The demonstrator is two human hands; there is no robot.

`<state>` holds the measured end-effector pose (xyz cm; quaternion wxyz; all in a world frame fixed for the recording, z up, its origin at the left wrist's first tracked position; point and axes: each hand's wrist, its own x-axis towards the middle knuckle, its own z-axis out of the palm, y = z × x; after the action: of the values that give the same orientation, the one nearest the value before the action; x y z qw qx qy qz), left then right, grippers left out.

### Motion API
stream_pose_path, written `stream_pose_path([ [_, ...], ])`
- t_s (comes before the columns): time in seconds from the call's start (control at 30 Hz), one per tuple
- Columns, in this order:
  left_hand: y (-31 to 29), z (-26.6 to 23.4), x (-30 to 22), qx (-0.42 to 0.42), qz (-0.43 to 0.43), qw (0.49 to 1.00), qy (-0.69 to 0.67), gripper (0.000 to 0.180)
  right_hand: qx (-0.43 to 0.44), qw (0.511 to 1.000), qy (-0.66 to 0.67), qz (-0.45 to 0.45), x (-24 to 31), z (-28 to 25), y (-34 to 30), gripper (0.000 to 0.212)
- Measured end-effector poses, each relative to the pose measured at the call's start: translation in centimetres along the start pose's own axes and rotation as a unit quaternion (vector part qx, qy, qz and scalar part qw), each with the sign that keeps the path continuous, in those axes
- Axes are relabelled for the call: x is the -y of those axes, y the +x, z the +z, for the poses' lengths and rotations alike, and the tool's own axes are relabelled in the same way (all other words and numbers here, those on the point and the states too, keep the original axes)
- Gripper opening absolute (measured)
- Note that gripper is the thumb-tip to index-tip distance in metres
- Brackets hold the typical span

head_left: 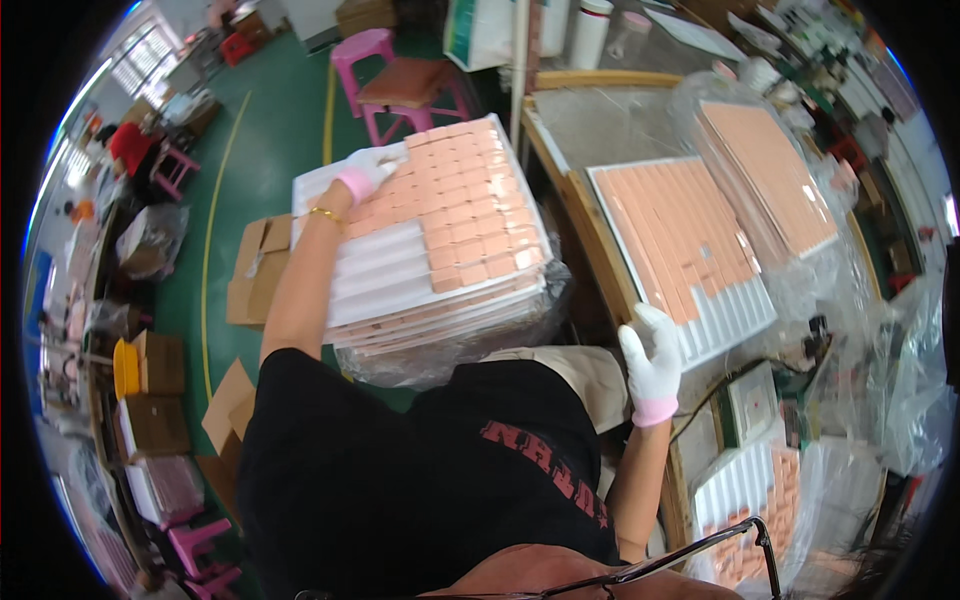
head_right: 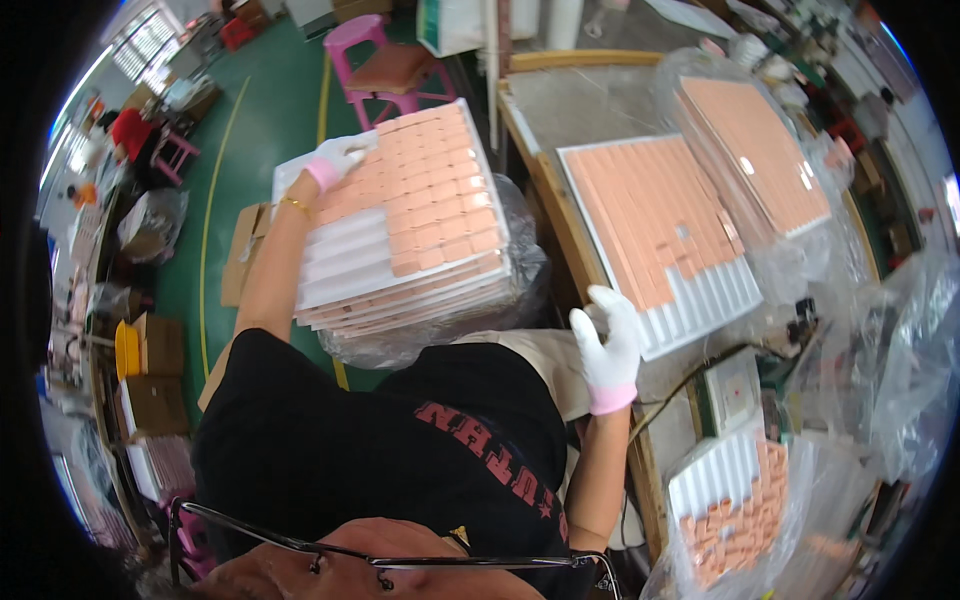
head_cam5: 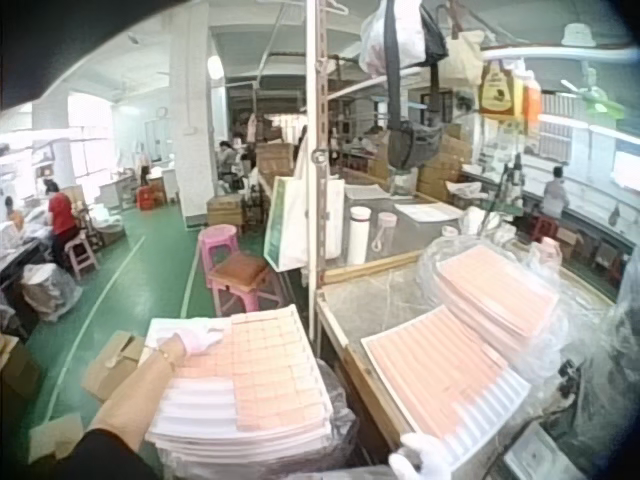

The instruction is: Manually assembling and organizing small pink cosmetic or lipstick tubes into white plastic trays.

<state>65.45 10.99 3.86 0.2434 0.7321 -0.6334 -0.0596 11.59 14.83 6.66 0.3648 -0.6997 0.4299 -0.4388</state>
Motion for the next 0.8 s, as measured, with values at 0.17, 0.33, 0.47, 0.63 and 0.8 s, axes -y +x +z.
stream_pose_path([
  [0.17, -1.1, -2.1, -4.3, -0.177, 0.04, 0.971, 0.157, 0.025, 0.016, 1.0, -0.022, -0.001, -0.6, 0.5, -0.3, 0.031],
  [0.33, -3.9, 6.6, -28.5, -0.054, 0.196, 0.94, -0.276, 0.027, -0.017, 0.996, 0.019, 0.081, -2.3, -1.5, -3.2, 0.032],
  [0.47, -4.2, 16.6, -39.3, 0.072, 0.497, 0.847, -0.178, 0.021, -0.072, 0.988, -0.058, 0.121, -2.8, -6.3, -7.3, 0.032],
  [0.63, -2.5, 20.1, -39.9, 0.16, 0.487, 0.859, 0.016, 0.032, -0.223, 0.947, -0.147, 0.176, -2.7, -13.7, -13.7, 0.032],
  [0.8, -1.4, 21.3, -40.3, 0.187, 0.503, 0.844, 0.009, 0.031, -0.448, 0.79, -0.366, 0.203, -7.0, -23.2, -22.8, 0.023],
])
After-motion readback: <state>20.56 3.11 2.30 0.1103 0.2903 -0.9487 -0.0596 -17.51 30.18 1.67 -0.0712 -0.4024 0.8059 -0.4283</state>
